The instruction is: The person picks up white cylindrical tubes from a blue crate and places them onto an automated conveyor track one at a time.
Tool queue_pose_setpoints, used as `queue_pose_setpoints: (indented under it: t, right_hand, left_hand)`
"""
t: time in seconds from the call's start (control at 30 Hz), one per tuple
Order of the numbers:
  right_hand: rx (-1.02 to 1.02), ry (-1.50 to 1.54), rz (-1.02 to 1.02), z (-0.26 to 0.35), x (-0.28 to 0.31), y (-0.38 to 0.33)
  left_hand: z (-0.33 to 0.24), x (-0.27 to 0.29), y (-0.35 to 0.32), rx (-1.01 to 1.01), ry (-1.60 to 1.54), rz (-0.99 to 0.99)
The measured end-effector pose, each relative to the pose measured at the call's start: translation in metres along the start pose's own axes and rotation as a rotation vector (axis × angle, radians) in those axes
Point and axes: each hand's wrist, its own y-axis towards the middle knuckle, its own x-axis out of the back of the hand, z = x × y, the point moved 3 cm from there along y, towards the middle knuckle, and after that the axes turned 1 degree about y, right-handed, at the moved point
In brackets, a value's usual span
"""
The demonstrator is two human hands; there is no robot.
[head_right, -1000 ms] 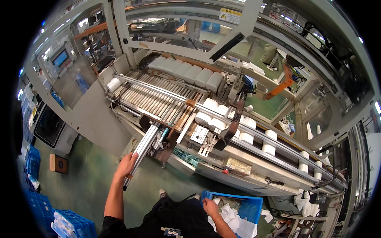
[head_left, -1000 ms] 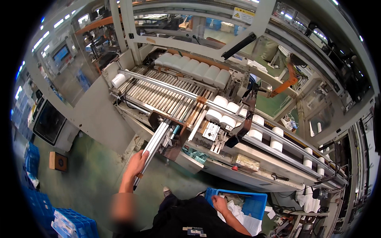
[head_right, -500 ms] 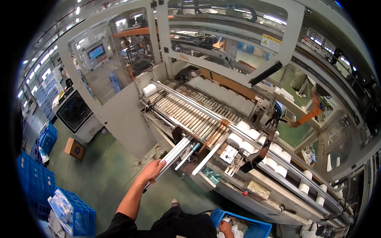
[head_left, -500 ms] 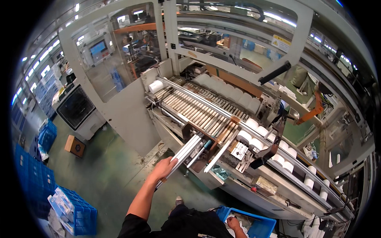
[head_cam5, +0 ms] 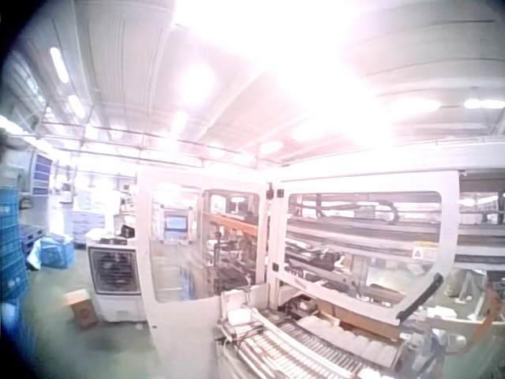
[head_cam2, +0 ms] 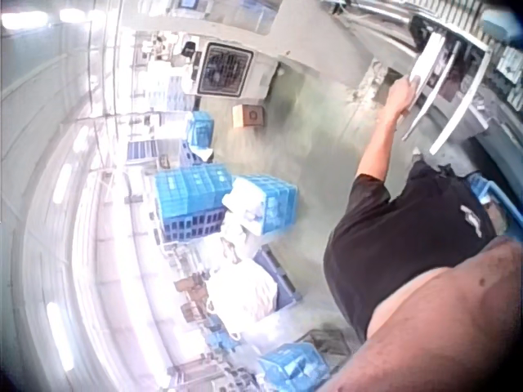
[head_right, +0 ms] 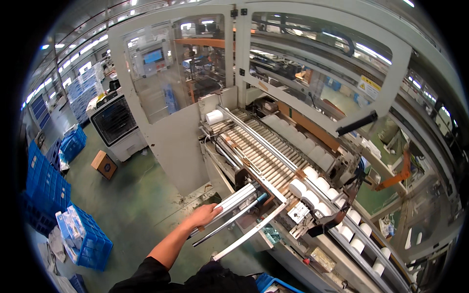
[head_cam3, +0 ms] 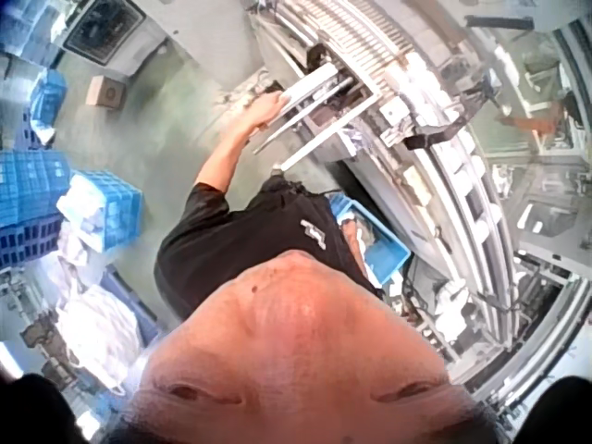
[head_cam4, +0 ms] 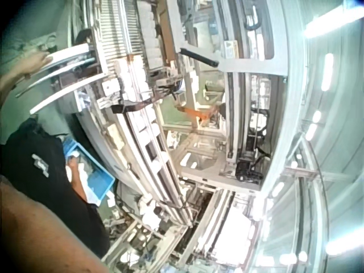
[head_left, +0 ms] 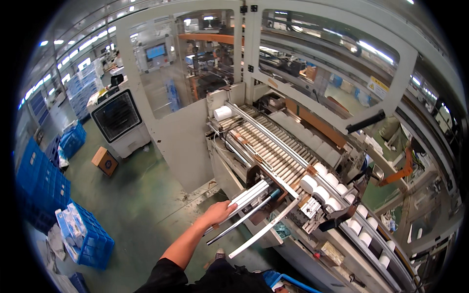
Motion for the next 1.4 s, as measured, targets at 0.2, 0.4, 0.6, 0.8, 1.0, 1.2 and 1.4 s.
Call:
queue_pose_setpoints:
  t: [0.2,0.4,0.6,0.8,1.0,1.2,1.4]
  right_hand:
    - [0.037,-0.117,0.009,0.032,0.008,0.039]
    - [0.064,-0.185,0.022,0.040,0.014,0.063]
    - [0.064,-0.208,0.029,0.042,0.013,0.064]
    - [0.072,-0.206,-0.003,0.028,0.006,0.048]
    - [0.060,-0.148,-0.018,-0.010,0.006,0.034]
    - [-0.315,0.107,0.092,0.057,0.027,-0.021]
    - [-0.234,0.015,-0.031,0.042,0.026,-0.026]
  left_hand:
    - [0.016,-0.009,0.016,-0.077,0.045,0.013]
    - [0.014,-0.006,0.012,-0.153,0.051,0.031]
    - [0.015,-0.005,0.011,-0.146,0.008,0.042]
    - [0.001,0.007,-0.003,-0.023,-0.086,0.100]
    - [0.016,-0.015,0.025,-0.149,0.075,-0.047]
    - [0.022,-0.011,0.013,-0.069,0.081,-0.152]
    - [0.016,-0.016,0.023,-0.111,0.068,-0.133]
